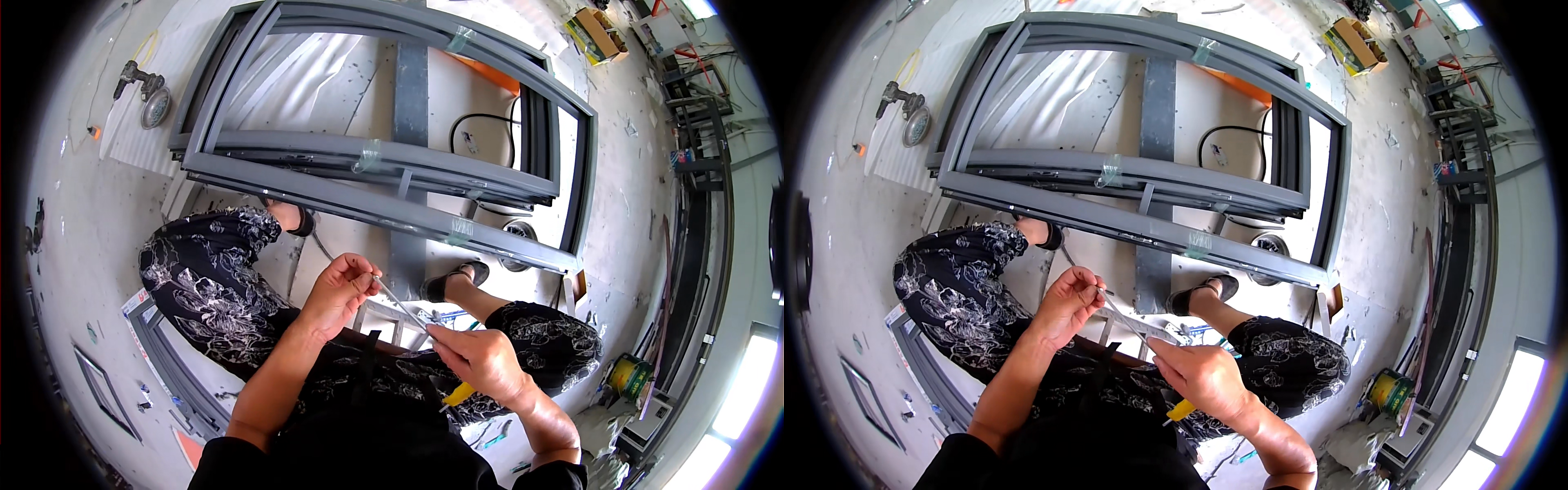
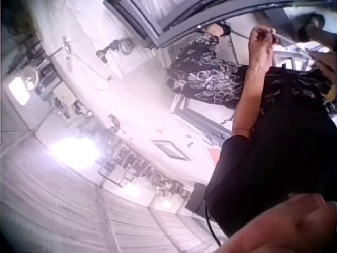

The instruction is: The person attaches metal components to window frames using a screwdriver and screws. They handle multiple frames and various small metal parts throughout the process.

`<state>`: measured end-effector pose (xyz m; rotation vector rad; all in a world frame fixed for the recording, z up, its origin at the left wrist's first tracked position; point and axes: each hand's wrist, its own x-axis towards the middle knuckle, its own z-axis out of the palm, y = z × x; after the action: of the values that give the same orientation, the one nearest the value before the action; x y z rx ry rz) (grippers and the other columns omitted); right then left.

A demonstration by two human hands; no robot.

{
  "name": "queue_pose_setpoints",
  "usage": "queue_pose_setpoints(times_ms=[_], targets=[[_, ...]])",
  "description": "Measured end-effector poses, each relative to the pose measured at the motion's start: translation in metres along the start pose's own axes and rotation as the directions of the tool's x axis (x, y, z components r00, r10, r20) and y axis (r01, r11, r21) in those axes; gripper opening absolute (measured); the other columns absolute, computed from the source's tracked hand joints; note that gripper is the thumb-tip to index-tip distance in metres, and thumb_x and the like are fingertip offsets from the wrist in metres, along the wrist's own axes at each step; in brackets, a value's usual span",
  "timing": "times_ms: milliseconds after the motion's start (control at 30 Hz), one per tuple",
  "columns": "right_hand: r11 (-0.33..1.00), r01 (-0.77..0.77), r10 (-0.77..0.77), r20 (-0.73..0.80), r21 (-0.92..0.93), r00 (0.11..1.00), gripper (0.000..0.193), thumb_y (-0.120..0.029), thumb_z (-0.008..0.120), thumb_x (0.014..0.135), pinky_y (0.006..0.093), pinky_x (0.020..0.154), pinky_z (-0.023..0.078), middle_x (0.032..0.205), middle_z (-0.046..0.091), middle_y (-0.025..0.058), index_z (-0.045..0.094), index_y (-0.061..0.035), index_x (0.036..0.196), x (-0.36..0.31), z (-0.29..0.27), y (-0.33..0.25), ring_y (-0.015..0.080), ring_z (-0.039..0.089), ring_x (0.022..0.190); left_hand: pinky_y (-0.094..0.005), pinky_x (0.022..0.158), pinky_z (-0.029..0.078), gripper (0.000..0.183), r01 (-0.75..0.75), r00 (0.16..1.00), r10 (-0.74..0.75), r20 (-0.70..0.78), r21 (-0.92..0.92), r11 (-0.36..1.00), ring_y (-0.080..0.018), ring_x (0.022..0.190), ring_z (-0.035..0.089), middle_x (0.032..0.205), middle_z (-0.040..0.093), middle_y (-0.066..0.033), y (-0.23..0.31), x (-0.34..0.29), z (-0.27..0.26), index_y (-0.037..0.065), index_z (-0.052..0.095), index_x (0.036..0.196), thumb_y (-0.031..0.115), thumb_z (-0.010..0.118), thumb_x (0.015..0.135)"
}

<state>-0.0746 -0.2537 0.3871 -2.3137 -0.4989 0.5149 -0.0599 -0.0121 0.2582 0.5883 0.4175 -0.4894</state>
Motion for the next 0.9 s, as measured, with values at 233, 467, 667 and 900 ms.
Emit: queue_pose_setpoints(times_ms=[233,467,667,900], targets=[[0.999,-0.048,0.047,0.054,0.008,0.997,0.024,-0.012,0.068,0.083,0.0312,0.054,0.05,0.067,0.064,0.0111,0.069,-0.0057,0.105,0.0,-0.006,0.004,0.0254,0.063,0.059,-0.0248,0.081,0.051,0.01,-0.005,1.0,0.005,0.028,0.0,1.0,-0.0144,0.085,0.063,0.098,0.062,-0.0081,0.005,-0.002,0.002,0.005,0.057,0.098,-0.002,0.057,0.091],[0.989,0.052,-0.049,0.025,-0.141,0.999,0.024,-0.011,0.069,0.081,0.0343,0.049,0.047,0.059,0.059,0.007,0.069,-0.0091,0.104,0.0,-0.004,0.006,0.025,0.06,0.053,-0.025,0.079,0.05,0.009,-0.022,0.999,0.027,-0.019,0.236,0.972,-0.0127,0.083,0.062,0.095,0.062,-0.0063,0.004,0.0,0.003,0.005,0.057,0.097,0.001,0.059,0.09],[0.981,0.086,-0.086,0.004,-0.173,0.996,0.023,-0.011,0.069,0.079,0.0353,0.046,0.045,0.054,0.054,0.0047,0.069,-0.0105,0.102,-0.002,0.003,0.015,0.0242,0.057,0.05,-0.0231,0.075,0.048,0.007,-0.033,0.998,0.053,-0.031,0.451,0.892,-0.0098,0.077,0.058,0.09,0.061,-0.0035,0.003,0.001,0.003,0.005,0.057,0.096,0.002,0.06,0.09],[1.0,0.017,-0.018,0.06,0.022,0.998,0.021,-0.011,0.067,0.084,0.0266,0.048,0.046,0.063,0.063,0.0063,0.07,-0.0071,0.105,-0.001,0.007,0.034,0.0162,0.059,0.05,-0.0218,0.072,0.048,0.004,0.005,1.0,-0.005,-0.001,0.464,0.886,-0.0084,0.075,0.056,0.086,0.06,-0.0013,-0.001,0.006,-0.002,0.005,0.058,0.095,0.003,0.059,0.091]])
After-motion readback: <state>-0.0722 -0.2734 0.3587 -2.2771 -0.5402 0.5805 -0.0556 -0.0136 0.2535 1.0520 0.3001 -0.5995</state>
